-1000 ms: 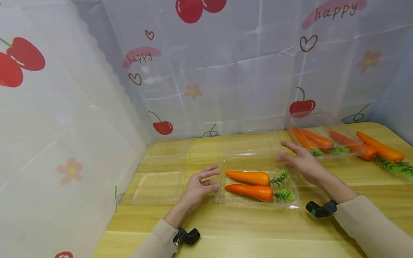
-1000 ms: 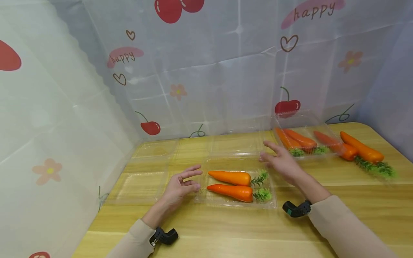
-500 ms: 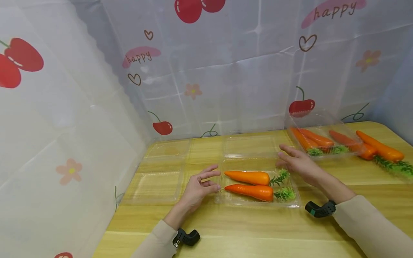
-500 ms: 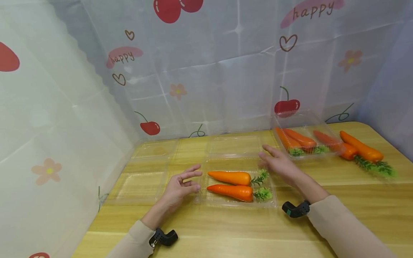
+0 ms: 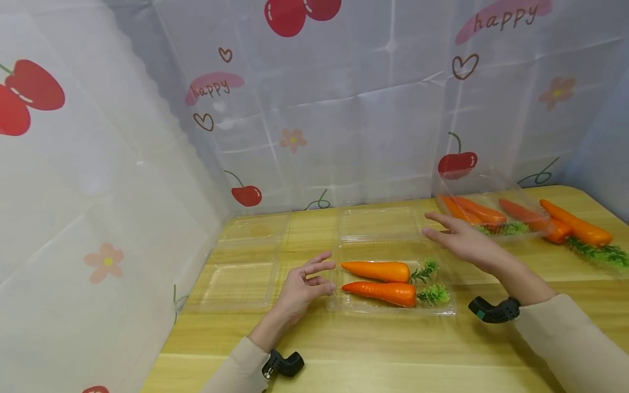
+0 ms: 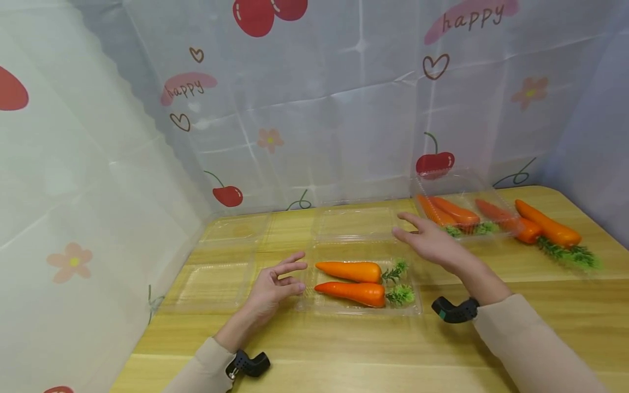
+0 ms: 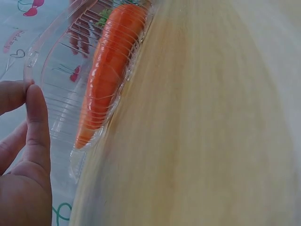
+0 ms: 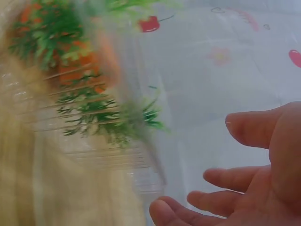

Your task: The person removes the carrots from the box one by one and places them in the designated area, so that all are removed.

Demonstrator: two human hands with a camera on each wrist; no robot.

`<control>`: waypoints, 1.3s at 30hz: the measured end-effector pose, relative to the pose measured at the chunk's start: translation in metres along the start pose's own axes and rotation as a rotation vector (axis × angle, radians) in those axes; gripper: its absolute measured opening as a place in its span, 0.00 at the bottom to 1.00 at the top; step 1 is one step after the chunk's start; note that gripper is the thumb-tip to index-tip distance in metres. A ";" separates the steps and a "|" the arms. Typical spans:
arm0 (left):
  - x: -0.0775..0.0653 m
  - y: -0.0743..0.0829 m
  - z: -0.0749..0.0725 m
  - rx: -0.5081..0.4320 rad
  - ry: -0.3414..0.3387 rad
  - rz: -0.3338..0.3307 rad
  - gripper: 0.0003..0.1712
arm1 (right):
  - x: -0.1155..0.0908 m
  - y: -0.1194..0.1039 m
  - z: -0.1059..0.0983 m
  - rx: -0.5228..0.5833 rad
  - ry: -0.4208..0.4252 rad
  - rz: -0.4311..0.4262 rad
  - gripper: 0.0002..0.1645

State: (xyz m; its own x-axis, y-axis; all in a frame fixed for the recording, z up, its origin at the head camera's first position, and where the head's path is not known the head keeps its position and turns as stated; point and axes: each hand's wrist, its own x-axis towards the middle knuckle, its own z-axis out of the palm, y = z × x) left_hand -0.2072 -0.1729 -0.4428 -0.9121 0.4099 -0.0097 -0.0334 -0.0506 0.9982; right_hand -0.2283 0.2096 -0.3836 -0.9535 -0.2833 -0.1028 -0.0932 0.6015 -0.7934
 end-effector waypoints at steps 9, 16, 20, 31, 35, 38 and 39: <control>-0.001 -0.002 -0.001 -0.007 0.001 -0.010 0.32 | -0.003 -0.018 -0.007 -0.032 0.006 -0.073 0.40; 0.001 -0.004 -0.001 -0.005 -0.003 -0.011 0.32 | 0.000 -0.038 -0.002 0.038 -0.065 -0.172 0.31; 0.002 -0.004 -0.001 -0.006 0.002 -0.012 0.32 | 0.008 -0.044 0.004 0.107 -0.150 -0.223 0.27; 0.000 -0.002 0.000 -0.013 0.001 -0.013 0.32 | 0.038 -0.041 0.025 0.135 -0.358 -0.171 0.30; 0.002 -0.003 0.000 -0.016 0.000 -0.008 0.32 | 0.046 -0.037 0.031 0.139 -0.409 -0.153 0.32; 0.004 -0.003 -0.001 -0.020 0.000 -0.005 0.32 | 0.051 -0.032 0.035 0.135 -0.430 -0.152 0.33; 0.005 -0.004 -0.001 -0.021 -0.002 -0.005 0.32 | 0.052 -0.030 0.036 0.132 -0.433 -0.148 0.32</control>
State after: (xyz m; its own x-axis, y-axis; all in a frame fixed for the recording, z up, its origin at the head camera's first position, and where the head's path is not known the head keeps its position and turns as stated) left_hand -0.2119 -0.1718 -0.4465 -0.9110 0.4122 -0.0149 -0.0468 -0.0675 0.9966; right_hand -0.2644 0.1495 -0.3868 -0.7228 -0.6610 -0.2013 -0.1550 0.4390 -0.8850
